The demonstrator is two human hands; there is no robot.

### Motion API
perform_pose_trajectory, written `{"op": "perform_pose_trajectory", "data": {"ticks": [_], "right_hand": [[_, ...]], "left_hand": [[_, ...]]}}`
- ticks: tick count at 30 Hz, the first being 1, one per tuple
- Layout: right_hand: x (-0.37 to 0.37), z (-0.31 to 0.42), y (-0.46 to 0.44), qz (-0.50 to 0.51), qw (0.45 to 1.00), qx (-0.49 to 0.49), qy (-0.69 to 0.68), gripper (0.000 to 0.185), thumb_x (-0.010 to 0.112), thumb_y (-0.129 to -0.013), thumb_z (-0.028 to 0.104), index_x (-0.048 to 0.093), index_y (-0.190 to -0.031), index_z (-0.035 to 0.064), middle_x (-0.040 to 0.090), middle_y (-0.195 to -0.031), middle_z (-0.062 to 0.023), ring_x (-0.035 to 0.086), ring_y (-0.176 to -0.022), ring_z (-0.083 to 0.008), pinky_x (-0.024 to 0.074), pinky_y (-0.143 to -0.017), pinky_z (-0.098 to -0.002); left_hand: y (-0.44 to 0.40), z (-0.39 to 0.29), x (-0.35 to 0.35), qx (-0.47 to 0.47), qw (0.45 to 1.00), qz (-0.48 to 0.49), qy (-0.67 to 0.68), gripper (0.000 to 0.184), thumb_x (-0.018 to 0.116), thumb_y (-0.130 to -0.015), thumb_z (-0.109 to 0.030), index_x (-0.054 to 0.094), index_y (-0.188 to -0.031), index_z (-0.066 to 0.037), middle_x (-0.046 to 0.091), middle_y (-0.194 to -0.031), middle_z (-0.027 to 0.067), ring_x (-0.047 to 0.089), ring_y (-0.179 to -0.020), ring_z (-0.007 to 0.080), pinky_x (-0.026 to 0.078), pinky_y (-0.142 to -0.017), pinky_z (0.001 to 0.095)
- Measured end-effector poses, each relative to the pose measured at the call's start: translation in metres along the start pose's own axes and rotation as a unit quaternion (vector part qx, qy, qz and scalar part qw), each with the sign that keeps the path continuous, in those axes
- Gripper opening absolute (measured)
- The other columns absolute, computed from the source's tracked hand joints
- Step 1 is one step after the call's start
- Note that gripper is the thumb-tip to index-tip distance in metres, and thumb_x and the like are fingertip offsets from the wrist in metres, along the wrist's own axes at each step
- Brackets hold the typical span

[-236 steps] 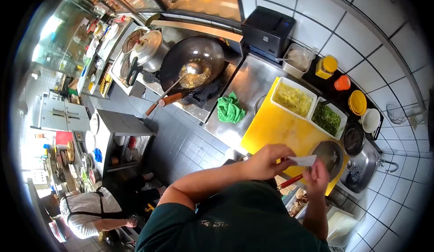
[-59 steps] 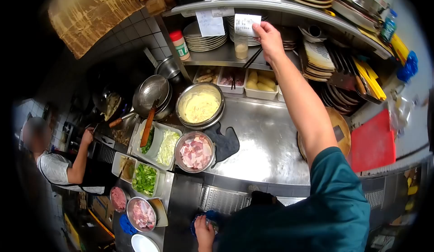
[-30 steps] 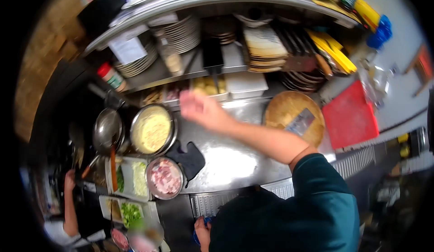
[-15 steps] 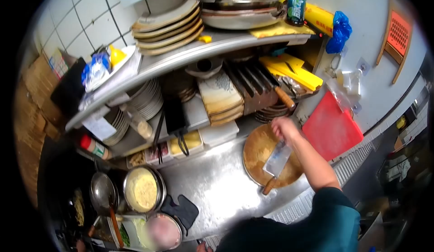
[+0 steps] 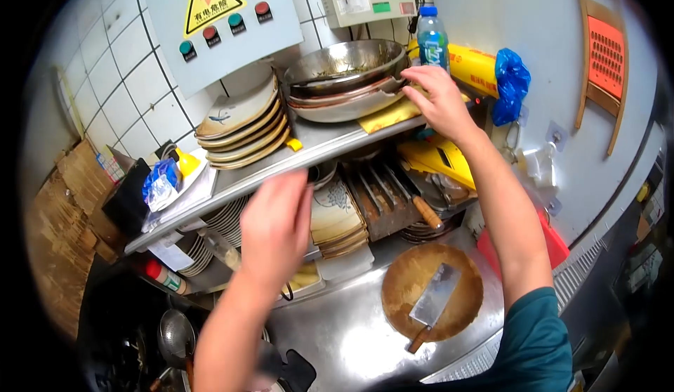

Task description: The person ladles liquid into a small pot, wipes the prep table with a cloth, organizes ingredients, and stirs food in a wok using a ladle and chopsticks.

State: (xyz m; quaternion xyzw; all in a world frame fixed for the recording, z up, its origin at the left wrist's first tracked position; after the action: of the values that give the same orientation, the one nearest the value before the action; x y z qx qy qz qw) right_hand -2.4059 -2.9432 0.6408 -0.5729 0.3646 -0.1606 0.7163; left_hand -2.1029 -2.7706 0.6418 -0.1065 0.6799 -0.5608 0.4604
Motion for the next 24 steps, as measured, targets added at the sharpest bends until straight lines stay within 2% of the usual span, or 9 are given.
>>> {"op": "perform_pose_trajectory", "data": {"ticks": [4, 6, 9, 10, 12, 14, 17, 21, 24], "right_hand": [[0.017, -0.018, -0.017, 0.087, 0.995, -0.014, -0.045, 0.032, 0.067, -0.093, 0.022, 0.064, -0.117, 0.0009, 0.065, -0.118, -0.0159, 0.057, -0.116, -0.0326, 0.0448, -0.102, -0.0400], [0.022, -0.025, -0.019, 0.116, 0.992, 0.009, -0.050, 0.032, 0.067, -0.093, 0.025, 0.064, -0.114, 0.0008, 0.064, -0.115, -0.0156, 0.057, -0.114, -0.0324, 0.0453, -0.100, -0.0395], [0.025, -0.033, -0.027, 0.132, 0.990, -0.010, -0.040, 0.034, 0.068, -0.092, 0.031, 0.064, -0.109, 0.0018, 0.063, -0.104, -0.0139, 0.057, -0.105, -0.0315, 0.0458, -0.094, -0.0398], [0.026, -0.032, -0.031, 0.143, 0.989, -0.019, -0.027, 0.034, 0.068, -0.092, 0.031, 0.065, -0.108, 0.0020, 0.063, -0.103, -0.0137, 0.057, -0.103, -0.0312, 0.0457, -0.093, -0.0397], [0.030, -0.031, -0.036, 0.154, 0.986, -0.053, -0.036, 0.037, 0.065, -0.094, 0.040, 0.070, -0.104, 0.0048, 0.067, -0.101, -0.0135, 0.058, -0.101, -0.0334, 0.0468, -0.092, -0.0423], [0.032, -0.036, -0.037, 0.171, 0.983, -0.053, -0.048, 0.036, 0.063, -0.095, 0.041, 0.070, -0.104, 0.0064, 0.068, -0.101, -0.0127, 0.059, -0.102, -0.0331, 0.0468, -0.092, -0.0423], [0.040, -0.040, -0.039, 0.194, 0.973, -0.004, -0.124, 0.036, 0.064, -0.096, 0.037, 0.069, -0.103, 0.0028, 0.069, -0.093, -0.0166, 0.064, -0.090, -0.0342, 0.0501, -0.081, -0.0413], [0.046, -0.032, -0.046, 0.133, 0.970, 0.014, -0.204, 0.030, 0.064, -0.097, 0.030, 0.067, -0.097, 0.0000, 0.066, -0.085, -0.0190, 0.064, -0.081, -0.0329, 0.0497, -0.072, -0.0388], [0.044, -0.019, -0.064, -0.026, 0.990, -0.029, -0.132, 0.047, 0.061, -0.099, 0.045, 0.061, -0.082, 0.0007, 0.062, -0.071, -0.0178, 0.059, -0.064, -0.0334, 0.0471, -0.062, -0.0407]], "left_hand": [[-0.110, 0.042, 0.059, 0.052, 0.997, 0.004, -0.055, 0.021, 0.068, -0.090, -0.007, 0.068, -0.109, 0.001, 0.069, -0.097, 0.0210, 0.069, -0.082, 0.0349, 0.055, -0.075, 0.0413], [-0.143, 0.052, 0.087, -0.067, 0.983, 0.165, -0.050, 0.024, 0.067, -0.090, -0.011, 0.070, -0.110, 0.001, 0.071, -0.094, 0.0223, 0.070, -0.074, 0.0353, 0.055, -0.074, 0.0426], [-0.165, 0.063, 0.110, -0.120, 0.952, 0.270, -0.081, 0.023, 0.066, -0.090, -0.014, 0.071, -0.107, 0.001, 0.071, -0.091, 0.0227, 0.069, -0.065, 0.0353, 0.055, -0.072, 0.0433], [-0.170, 0.063, 0.107, -0.157, 0.945, 0.276, -0.082, 0.020, 0.065, -0.092, -0.016, 0.073, -0.103, 0.000, 0.070, -0.088, 0.0235, 0.070, -0.071, 0.0312, 0.055, -0.072, 0.0413], [-0.177, 0.077, 0.109, -0.090, 0.966, 0.206, -0.125, 0.021, 0.063, -0.095, -0.016, 0.072, -0.108, -0.001, 0.070, -0.084, 0.0194, 0.068, -0.072, 0.0227, 0.053, -0.070, 0.0368], [-0.192, 0.090, 0.102, -0.171, 0.961, 0.212, -0.044, 0.023, 0.061, -0.099, -0.018, 0.069, -0.113, -0.002, 0.069, -0.082, 0.0128, 0.064, -0.074, 0.0171, 0.052, -0.069, 0.0341], [-0.206, 0.091, 0.085, -0.189, 0.948, 0.247, -0.072, 0.037, 0.069, -0.096, -0.031, 0.067, -0.115, 0.001, 0.069, -0.084, 0.0100, 0.061, -0.073, 0.0162, 0.052, -0.071, 0.0316], [-0.203, 0.087, 0.070, -0.136, 0.969, 0.189, -0.083, 0.050, 0.077, -0.087, -0.043, 0.069, -0.103, 0.003, 0.071, -0.084, 0.0161, 0.068, -0.080, 0.0267, 0.052, -0.077, 0.0407], [-0.210, 0.108, 0.060, -0.210, 0.960, 0.180, -0.055, 0.048, 0.079, -0.086, -0.043, 0.070, -0.100, 0.002, 0.069, -0.081, 0.0134, 0.066, -0.075, 0.0211, 0.052, -0.075, 0.0382]]}}
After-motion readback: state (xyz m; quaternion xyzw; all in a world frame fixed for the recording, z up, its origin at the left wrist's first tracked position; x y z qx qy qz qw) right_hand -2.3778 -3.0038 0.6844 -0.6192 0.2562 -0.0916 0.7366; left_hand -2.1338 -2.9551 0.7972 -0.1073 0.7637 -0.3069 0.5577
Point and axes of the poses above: each hand's wrist, its own y-axis away from the middle knuckle, its own x-axis out of the palm, z = x × y, the point moved 2 cm from there along -y, towards the middle knuckle
